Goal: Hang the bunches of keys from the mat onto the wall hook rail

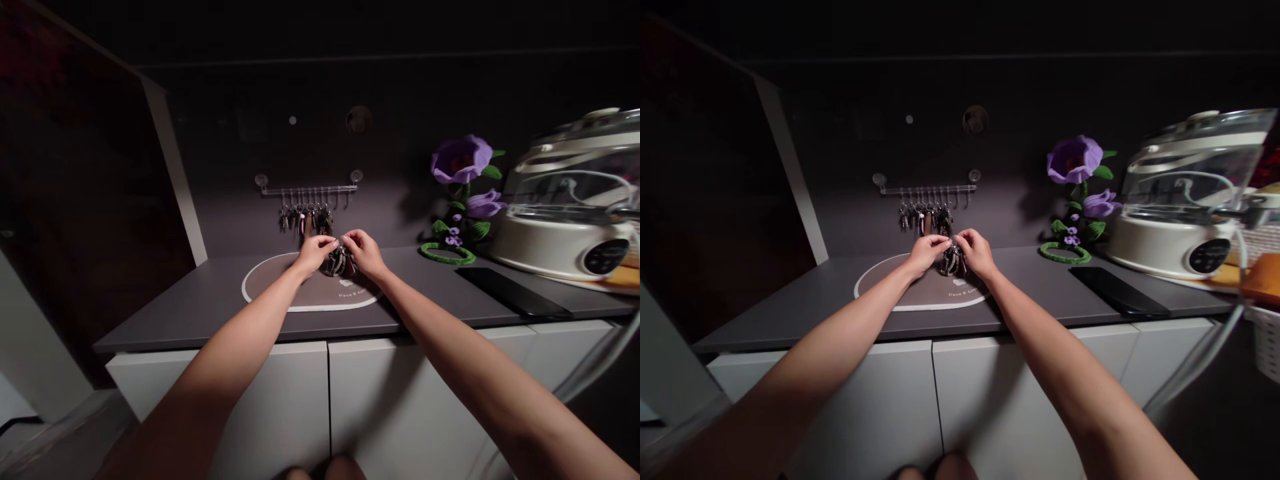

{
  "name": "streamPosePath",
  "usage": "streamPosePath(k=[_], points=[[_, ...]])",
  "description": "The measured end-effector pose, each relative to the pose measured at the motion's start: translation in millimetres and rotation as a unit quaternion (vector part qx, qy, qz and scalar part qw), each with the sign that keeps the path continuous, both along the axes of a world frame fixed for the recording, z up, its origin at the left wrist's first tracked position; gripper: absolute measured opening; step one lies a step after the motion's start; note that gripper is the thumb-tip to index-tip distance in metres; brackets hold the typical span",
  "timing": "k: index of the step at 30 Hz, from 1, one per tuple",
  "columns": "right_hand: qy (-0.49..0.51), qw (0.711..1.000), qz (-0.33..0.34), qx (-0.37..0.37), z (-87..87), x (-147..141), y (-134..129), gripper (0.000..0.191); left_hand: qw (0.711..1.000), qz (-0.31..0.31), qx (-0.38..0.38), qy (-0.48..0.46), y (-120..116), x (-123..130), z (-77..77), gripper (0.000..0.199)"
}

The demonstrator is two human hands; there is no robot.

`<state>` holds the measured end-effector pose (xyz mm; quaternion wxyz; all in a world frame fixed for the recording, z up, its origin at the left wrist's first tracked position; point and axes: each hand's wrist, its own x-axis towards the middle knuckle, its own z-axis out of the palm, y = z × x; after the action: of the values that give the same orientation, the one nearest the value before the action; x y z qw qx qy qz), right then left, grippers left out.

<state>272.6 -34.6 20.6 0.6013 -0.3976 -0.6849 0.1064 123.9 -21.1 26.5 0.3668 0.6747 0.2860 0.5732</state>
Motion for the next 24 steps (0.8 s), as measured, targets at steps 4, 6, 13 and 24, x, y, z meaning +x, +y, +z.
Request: streamPosePath(k=[4, 6, 13, 24], points=[[0.033, 0.998, 0.042, -0.025, -0.1, -1.1, -0.4, 0.030, 0.996, -0.012, -0.058, -0.060, -1.2, 2.6, 0.2, 0.016], [0.055, 0.994, 0.067, -0.059, 0.8, -2.8, -3.0, 0.030, 0.993, -0.018, -0.081, -0.087, -1.4, 3.3, 0.5, 0.016], [0.134, 0.965, 0.151, -0.170, 3.8, -6.8, -10.9, 0.033, 0.980, -0.038, -0.110, -0.158, 3.1, 3.4, -1.1, 0.020], [0.156, 0.963, 0.144, -0.165, 12.6, -12.0, -21.3, 0.031, 0.979, -0.032, -0.098, -0.175, -0.4, 4.0, 2.8, 0.023]])
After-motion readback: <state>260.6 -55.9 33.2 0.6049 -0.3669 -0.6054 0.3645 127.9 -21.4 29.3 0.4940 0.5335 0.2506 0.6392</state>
